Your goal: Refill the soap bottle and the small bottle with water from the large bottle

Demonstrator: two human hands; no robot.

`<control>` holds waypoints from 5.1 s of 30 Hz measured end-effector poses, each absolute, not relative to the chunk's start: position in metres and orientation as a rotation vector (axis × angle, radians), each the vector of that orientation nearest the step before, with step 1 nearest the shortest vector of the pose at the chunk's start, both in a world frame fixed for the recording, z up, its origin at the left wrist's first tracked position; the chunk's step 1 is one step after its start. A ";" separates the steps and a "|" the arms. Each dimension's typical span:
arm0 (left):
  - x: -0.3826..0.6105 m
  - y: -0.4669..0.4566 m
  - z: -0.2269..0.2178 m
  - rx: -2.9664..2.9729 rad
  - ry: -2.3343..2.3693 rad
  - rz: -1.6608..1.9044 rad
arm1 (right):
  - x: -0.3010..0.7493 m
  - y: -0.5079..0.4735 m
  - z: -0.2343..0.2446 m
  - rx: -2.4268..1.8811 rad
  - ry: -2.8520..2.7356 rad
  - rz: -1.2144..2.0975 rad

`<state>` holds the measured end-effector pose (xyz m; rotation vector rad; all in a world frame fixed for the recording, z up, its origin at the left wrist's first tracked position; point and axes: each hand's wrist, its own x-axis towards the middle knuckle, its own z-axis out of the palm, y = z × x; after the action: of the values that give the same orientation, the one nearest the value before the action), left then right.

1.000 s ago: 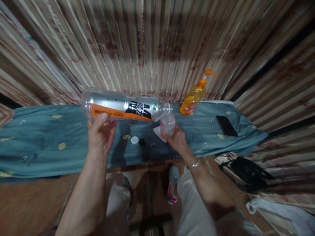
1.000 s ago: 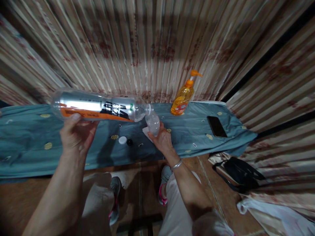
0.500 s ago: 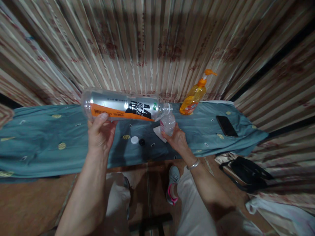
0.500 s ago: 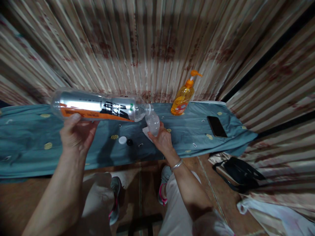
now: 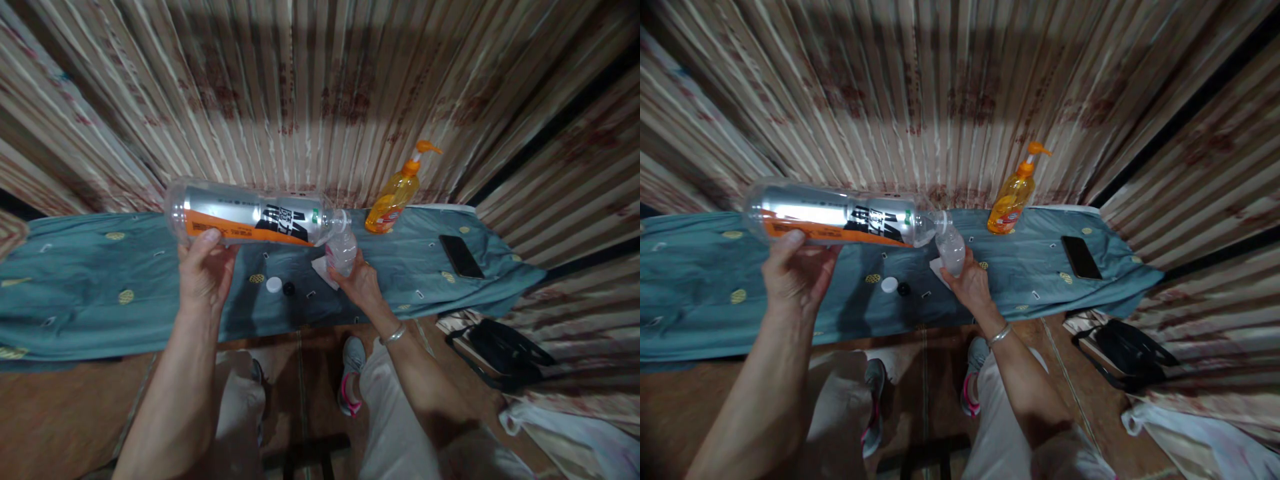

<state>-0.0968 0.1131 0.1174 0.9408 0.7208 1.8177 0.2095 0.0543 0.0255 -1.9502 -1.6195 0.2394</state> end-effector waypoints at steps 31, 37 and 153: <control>-0.095 0.118 0.112 0.910 0.650 1.854 | 0.214 0.057 0.014 -1.884 -1.628 0.186; -0.098 0.117 0.117 0.923 0.650 1.832 | 0.212 0.056 0.022 -1.943 -1.614 0.253; -0.095 0.115 0.121 0.881 0.642 1.839 | 0.212 0.057 0.019 -1.951 -1.636 0.182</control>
<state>-0.0947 0.1152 0.1209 0.8809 0.6419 1.8386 0.2118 0.0572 0.0187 -1.9512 -1.6361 0.1818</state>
